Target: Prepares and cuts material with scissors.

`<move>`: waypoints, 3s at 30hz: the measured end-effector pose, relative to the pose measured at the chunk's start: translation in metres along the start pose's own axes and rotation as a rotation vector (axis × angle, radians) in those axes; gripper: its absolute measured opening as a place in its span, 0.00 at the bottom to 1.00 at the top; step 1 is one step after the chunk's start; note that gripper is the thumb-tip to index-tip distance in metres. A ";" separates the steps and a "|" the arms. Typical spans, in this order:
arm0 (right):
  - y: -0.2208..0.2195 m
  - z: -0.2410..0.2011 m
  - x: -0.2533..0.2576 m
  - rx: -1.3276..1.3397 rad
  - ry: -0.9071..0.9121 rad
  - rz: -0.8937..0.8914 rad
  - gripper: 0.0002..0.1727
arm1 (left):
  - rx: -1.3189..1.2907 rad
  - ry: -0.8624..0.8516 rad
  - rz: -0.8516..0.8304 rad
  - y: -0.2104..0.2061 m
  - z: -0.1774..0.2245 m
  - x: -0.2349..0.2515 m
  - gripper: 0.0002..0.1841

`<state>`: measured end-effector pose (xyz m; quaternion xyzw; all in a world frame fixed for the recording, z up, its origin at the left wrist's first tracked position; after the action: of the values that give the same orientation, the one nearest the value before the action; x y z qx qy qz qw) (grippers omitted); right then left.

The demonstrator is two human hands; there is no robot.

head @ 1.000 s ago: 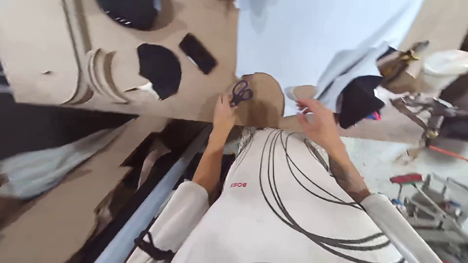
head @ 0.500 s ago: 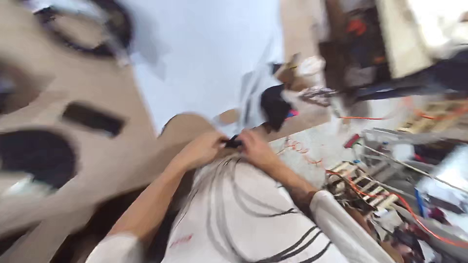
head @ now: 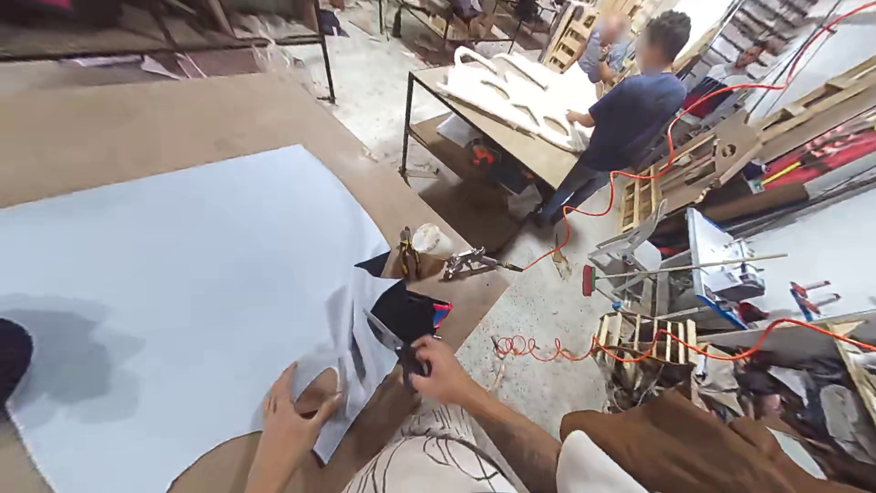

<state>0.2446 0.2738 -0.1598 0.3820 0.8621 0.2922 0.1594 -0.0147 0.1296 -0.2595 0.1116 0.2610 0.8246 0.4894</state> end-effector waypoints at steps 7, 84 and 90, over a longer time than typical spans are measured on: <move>-0.025 0.044 0.079 -0.477 0.028 0.299 0.26 | 0.212 -0.085 0.067 0.034 -0.023 -0.008 0.63; -0.116 -0.002 -0.114 0.389 -0.666 -0.571 0.21 | -1.697 0.823 -0.017 -0.078 0.028 -0.092 0.27; -0.116 0.002 -0.101 0.320 -0.619 -0.545 0.24 | -1.701 0.750 -0.028 -0.080 0.027 -0.091 0.23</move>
<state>0.2461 0.1361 -0.2288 0.2299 0.8774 -0.0259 0.4203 0.1025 0.0900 -0.2738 -0.5619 -0.2891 0.7146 0.3002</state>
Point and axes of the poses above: each hand's wrist, its own x-axis towards the middle knuckle, its own y-axis out of the back of the hand, z = x × y, the point moved 6 cm from there along x, towards the middle knuckle, and after that the axes turned 8 degrees about -x, right-handed, at the moved point
